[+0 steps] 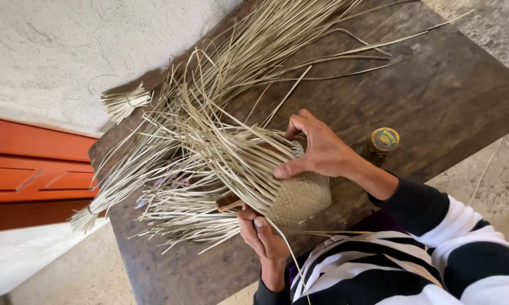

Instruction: Weaving a basket from dried plant fibers over a wooden form

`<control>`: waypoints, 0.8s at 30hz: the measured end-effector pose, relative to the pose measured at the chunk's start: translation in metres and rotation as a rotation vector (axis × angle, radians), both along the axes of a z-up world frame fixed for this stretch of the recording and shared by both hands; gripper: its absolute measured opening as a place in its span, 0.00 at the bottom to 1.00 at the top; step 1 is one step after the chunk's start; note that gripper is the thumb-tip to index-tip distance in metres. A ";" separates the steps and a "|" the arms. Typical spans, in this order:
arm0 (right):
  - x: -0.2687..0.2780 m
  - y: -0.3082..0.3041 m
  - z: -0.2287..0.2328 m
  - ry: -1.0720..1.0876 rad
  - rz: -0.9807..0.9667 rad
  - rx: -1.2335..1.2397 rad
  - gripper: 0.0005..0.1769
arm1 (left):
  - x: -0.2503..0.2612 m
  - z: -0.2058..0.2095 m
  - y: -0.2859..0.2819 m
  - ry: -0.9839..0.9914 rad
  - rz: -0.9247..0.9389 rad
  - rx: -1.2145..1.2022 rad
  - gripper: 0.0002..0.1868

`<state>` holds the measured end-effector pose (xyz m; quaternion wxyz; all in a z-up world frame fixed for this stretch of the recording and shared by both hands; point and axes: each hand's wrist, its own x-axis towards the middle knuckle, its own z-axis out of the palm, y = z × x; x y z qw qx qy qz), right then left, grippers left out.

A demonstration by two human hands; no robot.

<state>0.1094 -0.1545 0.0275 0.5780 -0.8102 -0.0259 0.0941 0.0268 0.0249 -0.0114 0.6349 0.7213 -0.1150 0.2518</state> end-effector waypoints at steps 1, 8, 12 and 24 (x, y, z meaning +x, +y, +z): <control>0.002 -0.001 -0.001 0.025 0.005 0.035 0.36 | -0.002 -0.007 -0.001 0.007 0.105 0.054 0.15; -0.008 -0.004 -0.062 -0.381 -0.032 0.648 0.39 | -0.006 -0.011 -0.004 0.104 0.358 0.233 0.27; -0.019 0.018 -0.071 -0.517 -0.128 0.732 0.50 | 0.005 -0.062 0.020 -0.027 0.318 0.167 0.22; -0.038 0.044 -0.010 -0.040 -0.455 0.711 0.31 | 0.019 -0.011 0.015 0.411 0.242 -0.007 0.30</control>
